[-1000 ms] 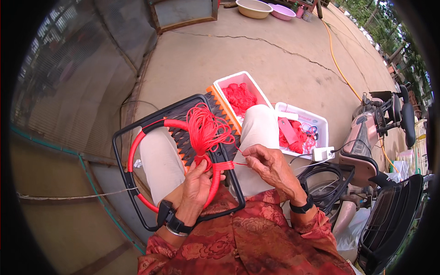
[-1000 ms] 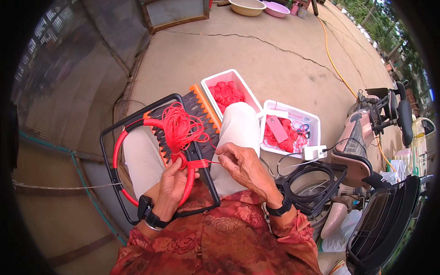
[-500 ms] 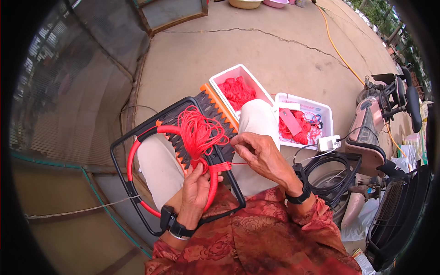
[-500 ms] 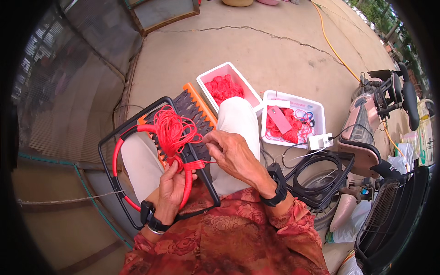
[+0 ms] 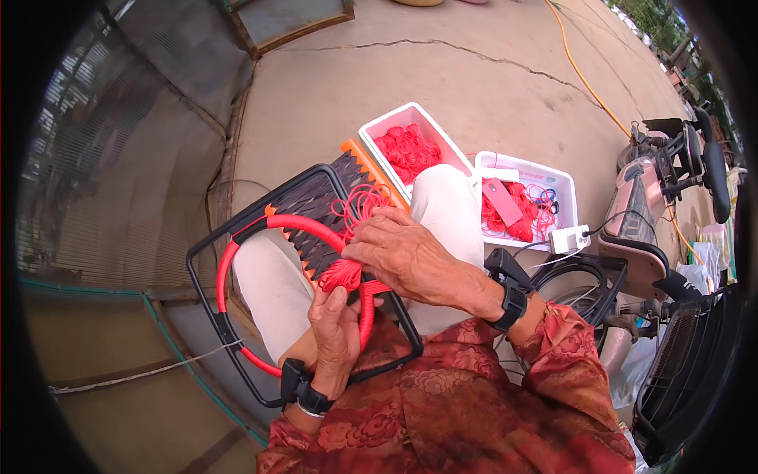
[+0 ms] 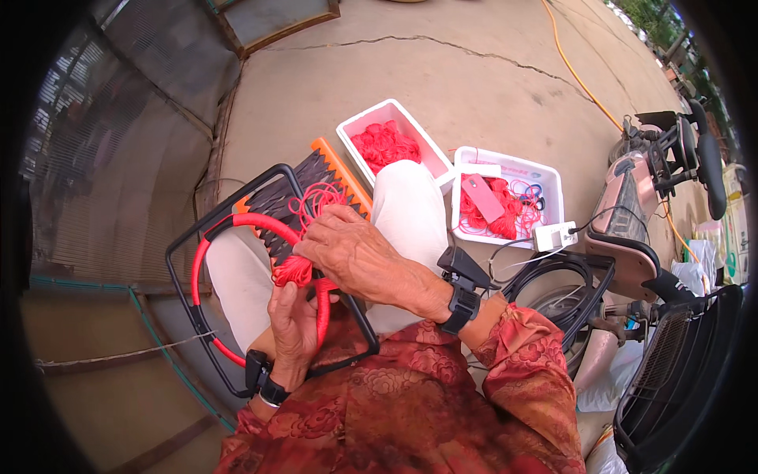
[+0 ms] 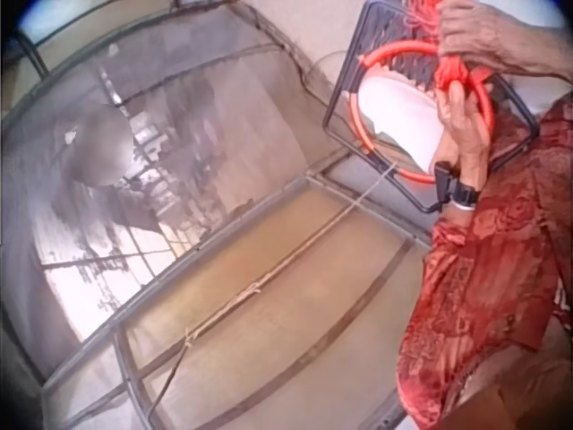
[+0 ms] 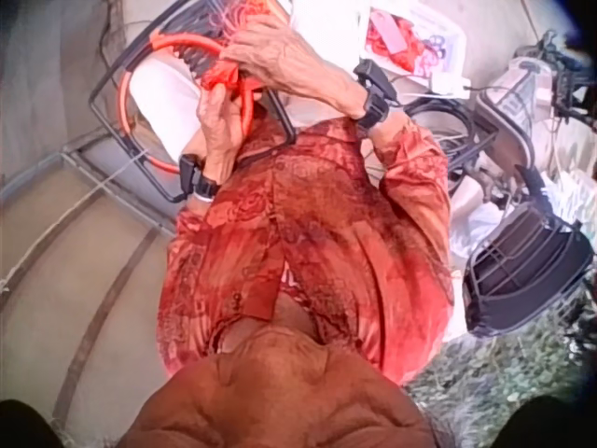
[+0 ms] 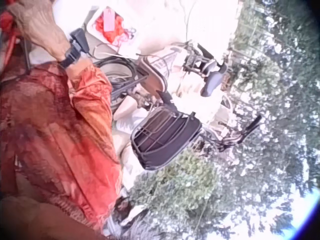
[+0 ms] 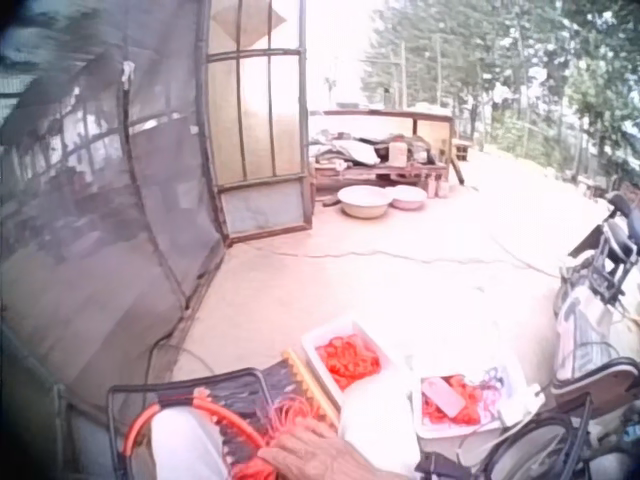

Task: Winding a red ribbon or string around a black circular frame component.

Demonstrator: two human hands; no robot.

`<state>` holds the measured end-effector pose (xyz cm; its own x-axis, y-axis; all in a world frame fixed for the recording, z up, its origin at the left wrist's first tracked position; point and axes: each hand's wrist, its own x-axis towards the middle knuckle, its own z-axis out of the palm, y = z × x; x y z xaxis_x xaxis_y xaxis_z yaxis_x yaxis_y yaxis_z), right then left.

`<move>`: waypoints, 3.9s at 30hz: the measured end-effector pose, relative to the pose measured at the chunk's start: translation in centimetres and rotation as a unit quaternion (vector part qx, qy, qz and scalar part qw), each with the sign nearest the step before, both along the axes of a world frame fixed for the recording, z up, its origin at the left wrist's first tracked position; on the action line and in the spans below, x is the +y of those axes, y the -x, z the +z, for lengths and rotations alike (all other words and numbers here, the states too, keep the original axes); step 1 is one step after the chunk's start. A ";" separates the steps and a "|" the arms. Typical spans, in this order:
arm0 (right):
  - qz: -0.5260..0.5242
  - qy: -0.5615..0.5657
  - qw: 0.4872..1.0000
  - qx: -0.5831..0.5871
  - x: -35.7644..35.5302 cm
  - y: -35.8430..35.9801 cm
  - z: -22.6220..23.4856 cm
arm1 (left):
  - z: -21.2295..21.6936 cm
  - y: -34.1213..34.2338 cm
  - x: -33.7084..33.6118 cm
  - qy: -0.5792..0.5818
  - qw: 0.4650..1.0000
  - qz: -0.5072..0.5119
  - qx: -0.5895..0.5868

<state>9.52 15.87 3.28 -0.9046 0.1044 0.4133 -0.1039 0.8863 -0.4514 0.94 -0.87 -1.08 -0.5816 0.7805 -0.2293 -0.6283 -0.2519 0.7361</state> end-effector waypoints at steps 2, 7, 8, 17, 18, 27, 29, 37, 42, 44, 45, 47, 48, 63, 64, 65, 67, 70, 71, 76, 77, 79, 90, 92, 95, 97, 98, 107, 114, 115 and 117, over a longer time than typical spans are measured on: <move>-0.001 0.069 0.996 0.049 0.9 -0.3 0.6 | 0.3 0.2 0.1 -0.042 0.998 0.007 -0.050; -0.199 0.061 0.978 -0.007 2.9 0.2 -1.1 | -0.7 1.3 -0.8 -0.031 0.995 -0.023 -0.092; -0.220 0.069 0.970 -0.079 2.8 0.6 -1.7 | -0.5 1.3 -0.7 -0.022 0.990 -0.039 -0.134; 0.100 0.514 0.840 -0.140 -0.4 1.8 -3.6 | -0.3 0.9 -0.6 -0.039 0.975 -0.045 -0.216; 0.098 0.556 0.815 -0.130 -0.5 1.4 -3.6 | 0.0 0.9 -0.3 -0.011 0.978 -0.040 -0.203; -0.193 0.544 0.798 -0.174 -4.0 -6.6 0.4 | -0.6 0.7 -0.3 0.015 0.993 0.033 -0.110; -0.138 0.440 0.873 -0.161 -5.4 -7.7 -1.7 | -0.2 0.4 0.0 0.008 0.995 0.031 -0.098; -0.227 0.571 0.785 0.074 -3.7 -2.9 -0.6 | 0.8 -0.2 0.1 0.008 0.997 0.034 -0.063; -0.035 0.218 0.972 0.082 -3.2 0.1 2.9 | 1.4 -0.8 -0.1 0.037 0.999 0.025 0.009; 0.012 0.130 0.988 0.077 -3.5 1.0 2.9 | 0.0 -0.7 -0.6 -0.005 0.999 0.015 0.035; 0.020 0.113 0.993 0.041 -3.5 1.2 2.0 | -0.5 -0.8 -0.7 0.008 0.998 0.020 0.052; 0.030 0.066 0.996 0.059 -3.2 1.7 0.8 | -0.6 -0.9 -0.5 0.019 0.997 0.015 0.079; 0.032 0.065 0.996 0.058 -3.4 1.4 0.6 | -0.5 -1.0 -0.3 0.018 0.997 0.017 0.079; -0.085 0.422 0.862 -0.268 3.3 -10.4 3.2 | 0.7 0.2 0.4 0.066 0.993 -0.008 -0.097; -0.150 0.413 0.858 -0.268 3.8 -11.8 3.2 | 0.6 0.6 0.4 0.068 0.993 -0.008 -0.099; -0.212 0.402 0.850 -0.267 4.2 -13.1 3.2 | 0.5 1.2 0.3 0.049 0.990 -0.063 -0.115; -0.332 0.300 0.867 -0.220 5.2 -16.5 1.5 | 0.3 1.5 0.3 0.027 0.983 -0.122 -0.132; -0.460 0.186 0.855 -0.148 6.9 -20.6 -1.4 | 0.5 1.4 0.5 0.042 0.976 -0.143 -0.159; -0.485 0.168 0.843 -0.160 7.5 -21.4 -2.3 | 0.5 1.3 0.5 0.044 0.974 -0.152 -0.159; -0.485 -0.016 0.862 -0.147 7.5 -19.1 -4.4 | 0.7 0.8 0.8 0.054 0.978 -0.144 -0.139; -0.461 0.097 0.878 -0.086 6.6 -17.1 -3.5 | 0.7 0.6 0.9 0.056 0.977 -0.146 -0.142; -0.373 0.306 0.874 -0.059 3.3 -12.5 -0.2 | 0.6 0.8 0.5 0.066 0.977 -0.146 -0.141; -0.182 0.507 0.821 -0.189 -2.2 -7.9 0.6 | 2.3 0.8 0.5 0.044 0.969 -0.189 -0.150; -0.197 0.534 0.808 -0.150 -2.7 -8.2 0.7 | 2.7 0.4 0.7 0.053 0.970 -0.185 -0.147; -0.185 0.596 0.768 -0.142 -3.1 -9.5 -0.1 | 2.1 0.2 0.8 0.088 0.971 -0.176 -0.133; -0.204 0.611 0.752 -0.143 -2.0 -9.8 0.4 | 1.9 0.5 1.1 0.108 0.973 -0.173 -0.106; -0.213 0.625 0.735 -0.154 -1.2 -9.7 0.8 | 2.0 0.8 1.2 0.109 0.973 -0.179 -0.100; -0.398 0.081 0.911 -0.072 9.0 -16.4 -1.8 | 1.6 1.5 3.0 0.166 0.975 -0.141 -0.038; -0.353 0.373 0.847 0.137 10.2 -8.0 -1.4 | -0.1 2.4 6.0 0.218 0.969 -0.113 0.020; -0.217 0.610 0.740 0.182 7.7 -4.8 2.6 | -0.8 3.1 6.1 0.227 0.969 -0.100 0.019; -0.047 0.694 0.684 0.220 4.0 -2.3 6.1 | -0.3 3.6 5.7 0.241 0.968 -0.035 -0.052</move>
